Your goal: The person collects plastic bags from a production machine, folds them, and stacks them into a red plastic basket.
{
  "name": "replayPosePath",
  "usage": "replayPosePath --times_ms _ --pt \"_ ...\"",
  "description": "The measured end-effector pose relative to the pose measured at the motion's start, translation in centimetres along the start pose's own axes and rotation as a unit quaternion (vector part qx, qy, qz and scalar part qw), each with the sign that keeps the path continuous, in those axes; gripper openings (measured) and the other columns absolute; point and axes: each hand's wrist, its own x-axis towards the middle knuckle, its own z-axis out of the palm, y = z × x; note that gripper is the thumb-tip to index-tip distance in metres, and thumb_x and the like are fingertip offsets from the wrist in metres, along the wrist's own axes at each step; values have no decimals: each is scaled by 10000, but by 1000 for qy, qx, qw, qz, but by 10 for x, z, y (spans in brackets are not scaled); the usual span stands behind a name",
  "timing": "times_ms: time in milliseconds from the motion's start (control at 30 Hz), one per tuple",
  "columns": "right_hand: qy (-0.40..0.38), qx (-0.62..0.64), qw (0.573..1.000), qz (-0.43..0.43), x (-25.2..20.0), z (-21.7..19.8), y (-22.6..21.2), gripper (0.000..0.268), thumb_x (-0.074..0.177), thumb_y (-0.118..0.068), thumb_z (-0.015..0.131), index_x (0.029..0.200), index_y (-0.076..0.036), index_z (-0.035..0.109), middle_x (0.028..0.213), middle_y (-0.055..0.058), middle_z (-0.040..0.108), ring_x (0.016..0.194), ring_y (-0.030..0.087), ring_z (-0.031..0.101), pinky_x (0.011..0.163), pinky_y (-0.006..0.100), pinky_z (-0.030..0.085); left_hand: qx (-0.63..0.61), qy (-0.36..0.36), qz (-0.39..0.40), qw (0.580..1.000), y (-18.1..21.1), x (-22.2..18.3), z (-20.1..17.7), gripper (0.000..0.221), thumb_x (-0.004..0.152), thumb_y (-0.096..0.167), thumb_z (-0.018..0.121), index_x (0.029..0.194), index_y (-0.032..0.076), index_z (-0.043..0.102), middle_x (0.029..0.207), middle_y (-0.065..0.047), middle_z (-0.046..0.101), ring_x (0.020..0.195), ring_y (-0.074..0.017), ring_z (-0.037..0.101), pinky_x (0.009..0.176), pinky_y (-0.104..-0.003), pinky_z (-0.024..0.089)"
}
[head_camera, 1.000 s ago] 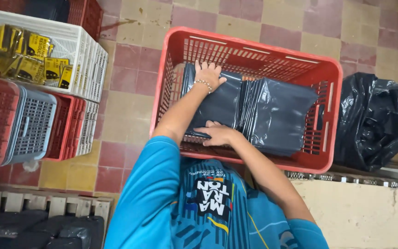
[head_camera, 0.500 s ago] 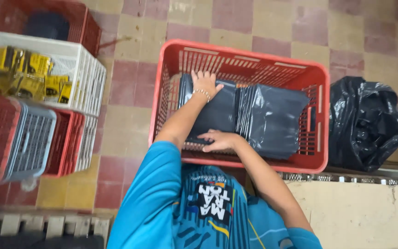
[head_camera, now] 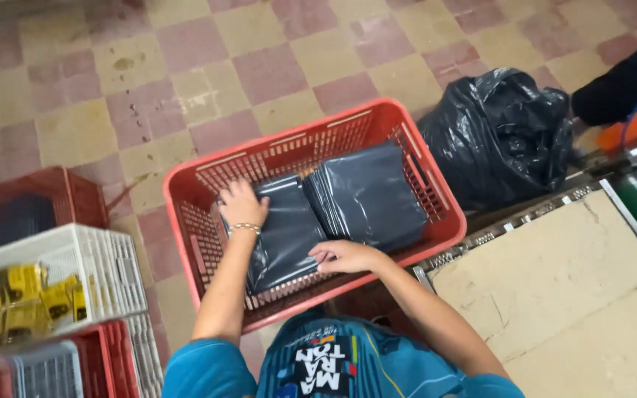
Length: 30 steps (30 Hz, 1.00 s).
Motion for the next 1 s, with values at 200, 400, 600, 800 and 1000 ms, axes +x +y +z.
replayPosePath --times_ms 200,400,600,800,1000 --pt "-5 -65 998 2 11 0 -20 577 908 -235 689 1432 -65 516 1305 329 582 1231 464 576 1003 554 490 -216 -20 -165 962 -65 -19 9 670 811 447 773 1303 132 444 1314 -83 437 1271 -344 464 936 -538 554" --pt "12 -220 974 58 58 -4 -40 789 868 -388 742 1555 -241 382 1553 216 353 1386 398 441 1094 486 437 -338 -149 -167 914 -57 -73 -56 870 870 337 691 1565 130 213 1469 -241 482 1358 -410 491 1160 -494 411" --pt "45 -311 945 93 99 -1 9 874 830 -526 746 1564 -224 378 1599 227 243 1411 483 361 1150 544 367 -311 -156 -149 926 -79 -20 55 564 771 416 684 1158 6 712 1164 -214 707 1165 -366 655 946 -478 561" --pt "38 -313 947 62 90 -5 10 834 832 -467 743 1548 -214 398 1584 256 268 1392 512 375 1139 571 379 -271 -108 -156 944 -43 -51 4 464 828 327 693 1202 56 648 1232 -192 631 1221 -388 582 897 -577 562" --pt "33 -332 941 62 81 2 -8 804 824 -452 738 1531 -224 431 1591 234 277 1395 540 349 1162 582 337 -385 -119 -224 888 -78 -29 11 760 778 336 796 1308 -90 455 1249 -314 580 1219 -455 582 1004 -557 516"
